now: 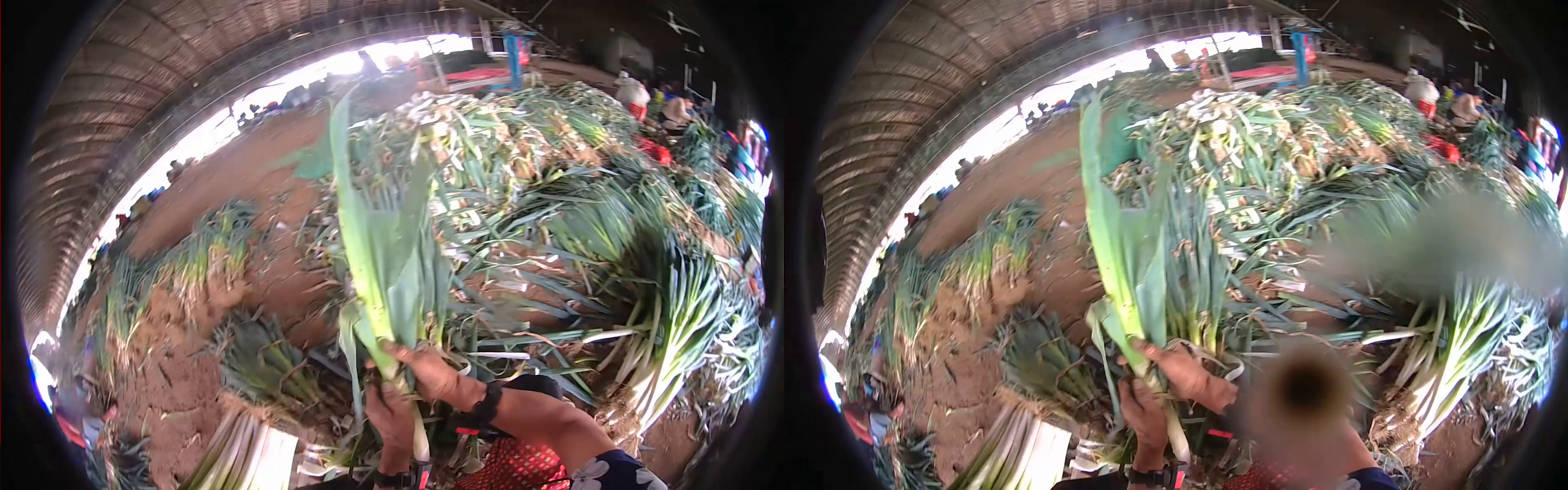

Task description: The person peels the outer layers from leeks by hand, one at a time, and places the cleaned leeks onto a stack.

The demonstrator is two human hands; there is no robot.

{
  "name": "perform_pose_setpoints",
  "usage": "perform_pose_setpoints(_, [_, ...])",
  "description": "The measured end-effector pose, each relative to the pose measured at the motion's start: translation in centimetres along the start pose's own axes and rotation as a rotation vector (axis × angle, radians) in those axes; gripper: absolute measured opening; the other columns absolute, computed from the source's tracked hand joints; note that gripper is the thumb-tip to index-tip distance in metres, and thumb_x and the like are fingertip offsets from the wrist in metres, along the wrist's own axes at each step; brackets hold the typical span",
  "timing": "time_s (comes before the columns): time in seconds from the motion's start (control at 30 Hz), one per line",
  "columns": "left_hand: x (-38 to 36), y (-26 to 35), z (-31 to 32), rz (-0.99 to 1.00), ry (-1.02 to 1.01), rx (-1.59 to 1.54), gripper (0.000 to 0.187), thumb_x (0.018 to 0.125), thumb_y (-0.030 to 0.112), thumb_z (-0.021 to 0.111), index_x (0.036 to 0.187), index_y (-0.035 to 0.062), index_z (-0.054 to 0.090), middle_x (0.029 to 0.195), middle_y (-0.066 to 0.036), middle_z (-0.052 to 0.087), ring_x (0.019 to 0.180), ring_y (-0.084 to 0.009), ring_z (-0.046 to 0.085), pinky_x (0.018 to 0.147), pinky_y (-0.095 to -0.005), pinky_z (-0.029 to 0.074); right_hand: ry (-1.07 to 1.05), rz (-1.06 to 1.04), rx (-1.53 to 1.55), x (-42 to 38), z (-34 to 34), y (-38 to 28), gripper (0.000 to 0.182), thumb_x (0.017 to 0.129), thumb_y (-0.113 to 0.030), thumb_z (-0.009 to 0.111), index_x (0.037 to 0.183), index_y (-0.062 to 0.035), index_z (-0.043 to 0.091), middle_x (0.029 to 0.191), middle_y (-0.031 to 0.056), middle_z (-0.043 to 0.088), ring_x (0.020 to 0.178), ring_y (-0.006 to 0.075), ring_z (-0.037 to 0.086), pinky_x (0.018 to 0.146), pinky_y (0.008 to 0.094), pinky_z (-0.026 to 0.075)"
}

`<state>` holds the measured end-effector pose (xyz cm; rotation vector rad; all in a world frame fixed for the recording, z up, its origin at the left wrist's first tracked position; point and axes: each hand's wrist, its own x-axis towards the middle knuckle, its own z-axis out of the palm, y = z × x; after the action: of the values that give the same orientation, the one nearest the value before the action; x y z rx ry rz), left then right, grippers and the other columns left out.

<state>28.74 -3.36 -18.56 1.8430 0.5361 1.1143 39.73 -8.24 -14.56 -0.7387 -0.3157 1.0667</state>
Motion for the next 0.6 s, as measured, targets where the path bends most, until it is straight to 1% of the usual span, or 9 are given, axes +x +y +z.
perform_pose_setpoints(0.03, [-0.5, -0.2, -0.1, -0.312, -0.003, -0.2, 0.032, 0.103, 0.025, 0.047, 0.111, -0.0053, 0.056, 0.1, -0.018, 0.062, 0.085, -0.028, 0.057, 0.077, -0.0389, 0.047, -0.016, -0.008, 0.019, -0.3, 0.2, -0.4, 0.041, 0.094, -0.03, 0.064, 0.121, 0.0008, 0.058, 0.103, 0.0126, 0.07, 0.09, 0.0193, 0.067, 0.082, 0.0328, 0.055])
perform_pose_setpoints(0.07, [-1.0, -0.8, -0.1, -0.276, 0.052, -0.024, 0.038, 0.102, 0.029, 0.049, 0.114, -0.0068, 0.056, 0.104, -0.021, 0.062, 0.087, -0.0305, 0.058, 0.079, -0.0386, 0.047, 0.021, 0.027, 0.024, -0.1, 0.0, -0.6, 0.041, 0.094, -0.03, 0.065, 0.119, 0.0016, 0.059, 0.101, 0.0128, 0.07, 0.089, 0.0198, 0.068, 0.082, 0.0333, 0.055])
perform_pose_setpoints(0.13, [-0.7, -0.6, -1.2, -0.39, -0.195, 0.134, 0.044, 0.102, 0.031, 0.05, 0.117, -0.0092, 0.057, 0.106, -0.027, 0.062, 0.094, -0.0375, 0.059, 0.084, -0.0406, 0.047, 0.047, 0.009, 0.1, 0.3, -0.4, -1.1, 0.042, 0.093, -0.031, 0.066, 0.118, 0.0016, 0.059, 0.099, 0.0131, 0.07, 0.089, 0.0211, 0.068, 0.082, 0.034, 0.056])
perform_pose_setpoints(0.2, [-2.0, 0.1, -0.7, -0.245, -0.094, 0.207, 0.04, 0.1, 0.026, 0.052, 0.111, -0.0112, 0.06, 0.101, -0.032, 0.062, 0.095, -0.044, 0.06, 0.081, -0.0468, 0.048, -0.025, -0.034, 0.113, 0.4, -0.8, -1.9, 0.041, 0.094, -0.034, 0.064, 0.115, 0.0011, 0.06, 0.094, 0.0119, 0.069, 0.086, 0.0214, 0.068, 0.079, 0.0336, 0.056])
perform_pose_setpoints(0.33, [-3.3, -4.4, -3.4, -0.25, -0.303, 0.349, 0.035, 0.092, 0.016, 0.062, 0.117, -0.0085, 0.058, 0.103, -0.029, 0.062, 0.098, -0.0402, 0.061, 0.079, -0.042, 0.049, 0.034, -0.097, 0.071, 0.1, -1.4, -4.4, 0.038, 0.095, -0.039, 0.06, 0.106, -0.0029, 0.06, 0.085, 0.0079, 0.065, 0.075, 0.0175, 0.063, 0.069, 0.0307, 0.053])
perform_pose_setpoints(0.4, [-3.7, -6.8, -6.8, -0.344, -0.539, 0.668, 0.05, 0.098, 0.031, 0.057, 0.139, 0.0043, 0.049, 0.13, -0.015, 0.06, 0.121, -0.0331, 0.056, 0.108, -0.0463, 0.038, 0.094, -0.221, -0.003, -0.1, -2.3, -6.2, 0.039, 0.095, -0.04, 0.06, 0.104, -0.003, 0.061, 0.083, 0.0073, 0.064, 0.071, 0.0169, 0.062, 0.065, 0.0305, 0.053])
perform_pose_setpoints(0.47, [-6.6, -12.7, -11.1, -0.215, -0.529, 0.749, 0.048, 0.1, 0.029, 0.055, 0.141, 0.0043, 0.046, 0.119, -0.016, 0.066, 0.11, -0.0333, 0.062, 0.105, -0.0456, 0.039, 0.161, -0.256, -0.033, -0.7, -3.1, -7.2, 0.04, 0.094, -0.041, 0.06, 0.103, -0.0024, 0.062, 0.083, 0.0069, 0.064, 0.069, 0.0162, 0.062, 0.061, 0.0301, 0.052])
perform_pose_setpoints(0.5, [-7.0, -15.1, -12.3, -0.21, -0.534, 0.75, 0.048, 0.1, 0.029, 0.055, 0.141, 0.0043, 0.046, 0.119, -0.016, 0.066, 0.11, -0.0333, 0.062, 0.105, -0.0456, 0.039, 0.212, -0.25, -0.08, -0.9, -3.7, -7.3, 0.041, 0.094, -0.042, 0.06, 0.103, -0.0021, 0.062, 0.083, 0.0068, 0.065, 0.068, 0.0156, 0.062, 0.061, 0.0297, 0.052])
perform_pose_setpoints(0.6, [-6.4, -23.3, -12.0, -0.192, -0.41, 0.296, 0.043, 0.101, 0.026, 0.053, 0.137, 0.0025, 0.049, 0.111, -0.016, 0.068, 0.098, -0.0326, 0.064, 0.098, -0.044, 0.044, 0.237, -0.323, -0.084, -0.7, -4.4, -6.6, 0.039, 0.095, -0.041, 0.062, 0.103, -0.0029, 0.064, 0.084, 0.0057, 0.066, 0.069, 0.0129, 0.062, 0.063, 0.0275, 0.052])
